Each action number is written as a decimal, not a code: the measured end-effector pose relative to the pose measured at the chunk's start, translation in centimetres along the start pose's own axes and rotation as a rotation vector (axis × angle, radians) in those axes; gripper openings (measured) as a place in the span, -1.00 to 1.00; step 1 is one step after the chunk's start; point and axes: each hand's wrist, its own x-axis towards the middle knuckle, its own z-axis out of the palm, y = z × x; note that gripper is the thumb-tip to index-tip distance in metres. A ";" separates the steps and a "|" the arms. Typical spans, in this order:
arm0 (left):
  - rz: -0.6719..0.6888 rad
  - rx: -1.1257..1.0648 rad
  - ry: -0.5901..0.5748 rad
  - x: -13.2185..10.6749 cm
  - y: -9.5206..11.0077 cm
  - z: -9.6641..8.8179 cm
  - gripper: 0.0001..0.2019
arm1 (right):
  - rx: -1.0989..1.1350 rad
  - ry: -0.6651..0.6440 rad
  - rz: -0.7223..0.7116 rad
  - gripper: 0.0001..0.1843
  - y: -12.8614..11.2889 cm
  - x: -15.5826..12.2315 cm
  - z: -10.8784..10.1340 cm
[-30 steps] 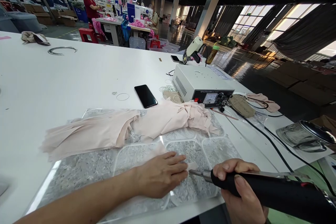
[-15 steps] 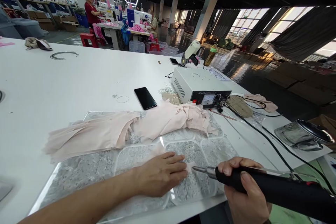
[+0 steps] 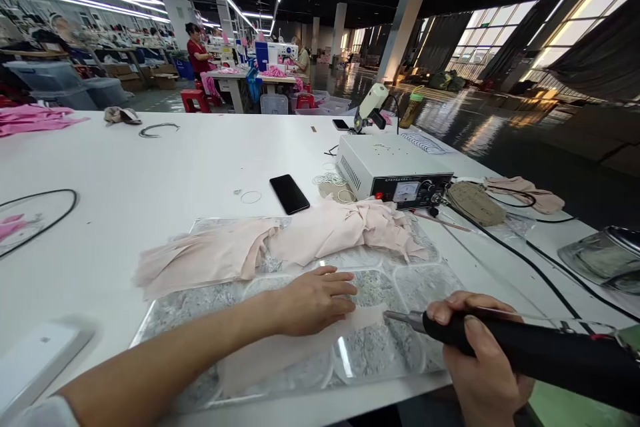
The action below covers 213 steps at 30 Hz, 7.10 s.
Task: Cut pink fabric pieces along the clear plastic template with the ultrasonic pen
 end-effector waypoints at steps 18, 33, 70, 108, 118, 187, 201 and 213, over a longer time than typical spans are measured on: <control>0.256 -0.121 -0.357 3.2 -3.9 -1.3 -0.61 | 0.031 0.020 -0.001 -0.92 1.1 0.9 0.2; 0.111 -0.180 -0.628 6.2 -3.6 -2.1 -0.42 | -0.011 0.039 0.058 -0.93 0.7 1.0 -0.1; 0.084 -0.357 -0.504 6.4 -4.9 0.3 -0.41 | -0.023 0.016 0.120 -0.90 -0.6 -1.2 1.6; 0.094 -0.293 -0.521 6.6 -4.8 0.7 -0.40 | -0.004 -0.056 0.118 -0.92 -0.4 -2.0 2.4; 0.106 -0.303 -0.462 6.4 -4.8 0.8 -0.39 | -0.032 -0.115 0.123 -0.89 -0.6 -2.1 2.5; -0.089 0.046 -0.167 -2.0 3.6 -0.2 -0.65 | 0.250 0.198 0.201 -0.85 0.9 -0.1 0.6; -0.090 0.039 -0.183 -1.7 3.0 -0.4 -0.62 | 0.340 0.231 0.292 -0.81 1.9 0.0 0.1; -0.089 0.023 -0.086 -1.4 2.7 -0.1 -0.66 | 0.360 0.236 0.332 -0.78 2.5 1.0 1.8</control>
